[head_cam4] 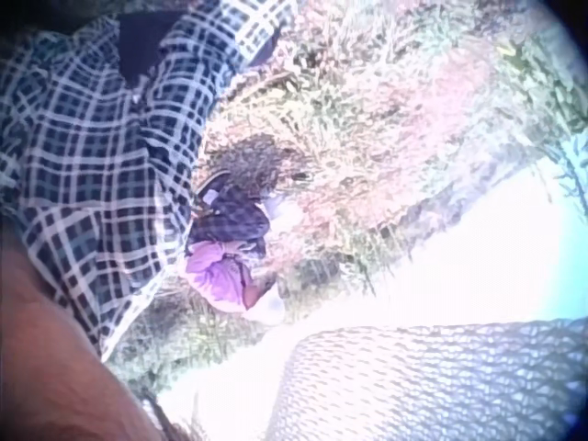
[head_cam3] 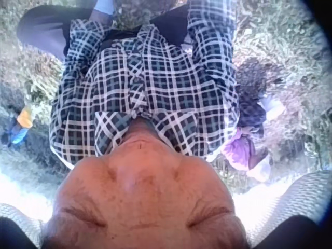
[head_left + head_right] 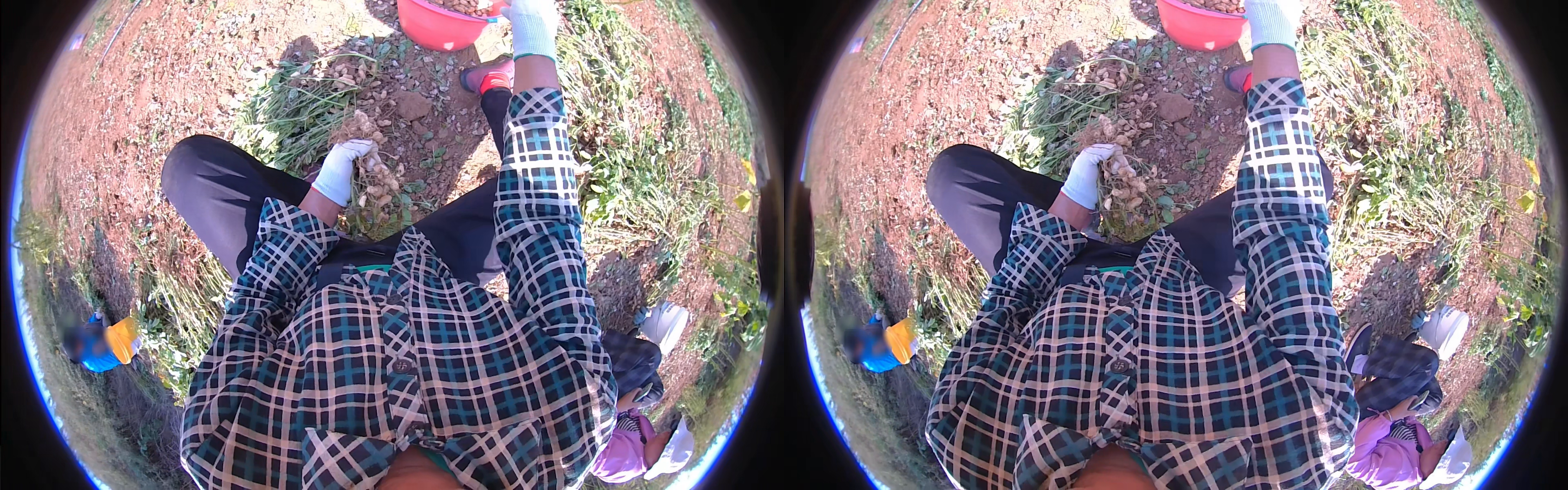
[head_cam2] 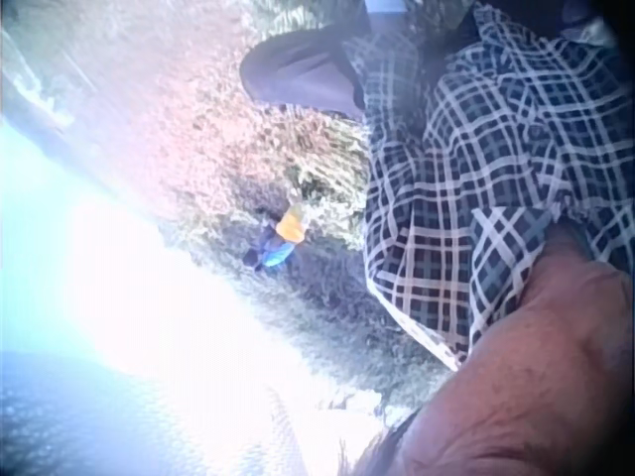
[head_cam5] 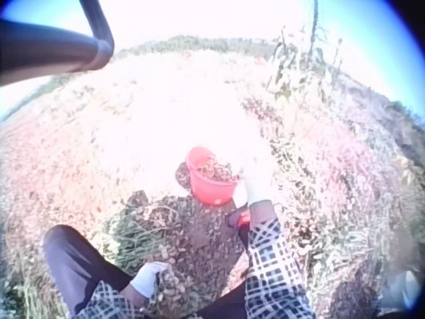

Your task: The person sits on the ground and cleans harvested root vegetables by hand. They remove soil and green tops from the roots and place the cleaned produce into a red bucket.

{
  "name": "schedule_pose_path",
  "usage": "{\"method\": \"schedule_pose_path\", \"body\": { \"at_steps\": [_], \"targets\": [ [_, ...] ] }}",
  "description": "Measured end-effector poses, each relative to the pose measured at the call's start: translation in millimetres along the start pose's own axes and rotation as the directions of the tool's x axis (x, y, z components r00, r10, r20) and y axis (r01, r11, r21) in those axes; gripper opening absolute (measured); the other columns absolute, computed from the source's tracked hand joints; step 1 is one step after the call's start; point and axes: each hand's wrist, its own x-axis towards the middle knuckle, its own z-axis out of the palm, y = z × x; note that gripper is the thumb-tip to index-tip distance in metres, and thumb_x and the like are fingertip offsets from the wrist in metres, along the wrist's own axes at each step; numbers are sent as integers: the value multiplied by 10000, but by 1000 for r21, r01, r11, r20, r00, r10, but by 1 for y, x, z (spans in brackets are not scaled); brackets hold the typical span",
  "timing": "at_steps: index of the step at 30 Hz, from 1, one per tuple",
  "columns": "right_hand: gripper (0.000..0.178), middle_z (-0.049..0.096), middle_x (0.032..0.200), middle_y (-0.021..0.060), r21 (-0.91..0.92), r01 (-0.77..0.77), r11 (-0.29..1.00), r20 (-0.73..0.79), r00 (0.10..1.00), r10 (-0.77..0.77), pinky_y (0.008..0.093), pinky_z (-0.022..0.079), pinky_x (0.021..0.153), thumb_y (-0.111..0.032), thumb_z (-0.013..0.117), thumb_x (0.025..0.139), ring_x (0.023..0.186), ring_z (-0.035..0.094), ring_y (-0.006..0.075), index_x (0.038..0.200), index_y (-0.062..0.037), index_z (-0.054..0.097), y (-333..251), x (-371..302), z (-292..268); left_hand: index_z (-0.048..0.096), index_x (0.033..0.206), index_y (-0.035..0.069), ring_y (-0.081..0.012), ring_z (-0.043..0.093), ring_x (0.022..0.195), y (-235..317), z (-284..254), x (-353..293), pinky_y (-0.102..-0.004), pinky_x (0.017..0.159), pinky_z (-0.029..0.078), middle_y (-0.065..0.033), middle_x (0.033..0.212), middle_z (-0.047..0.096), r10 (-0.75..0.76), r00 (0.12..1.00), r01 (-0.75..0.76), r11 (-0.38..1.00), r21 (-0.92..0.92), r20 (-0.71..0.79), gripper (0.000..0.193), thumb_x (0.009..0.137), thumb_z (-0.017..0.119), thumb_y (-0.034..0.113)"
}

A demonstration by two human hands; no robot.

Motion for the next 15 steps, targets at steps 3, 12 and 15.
{"method": "schedule_pose_path", "body": {
  "at_steps": [3,12,15],
  "targets": [
    [364,584,1078,164,441,-123,889,184,982,45,308,440,781,-265,524,900,932,564,239,1148,0,552,-15,-27,5,663,931,-49,-180,643,782,14,3,-15,-303,761,503,-114,846,687,-30,999,30,998,-52,-15,182,825,549,44],
    [211,607,741,-6,502,-769,395,798,588,130,211,438,560,-185,620,875,608,556,60,973,1,632,-74,-263,-35,659,950,-42,-195,640,889,15,26,-26,-300,851,494,-118,938,676,118,993,-97,910,404,-28,227,861,467,38],
    [242,618,735,2,601,-668,439,706,701,101,236,455,605,-229,645,861,658,557,66,946,-3,641,-81,-271,-34,648,945,-65,-228,632,917,25,45,-33,-322,876,485,-146,962,669,44,999,-52,904,425,30,277,900,434,104]
  ]
}}
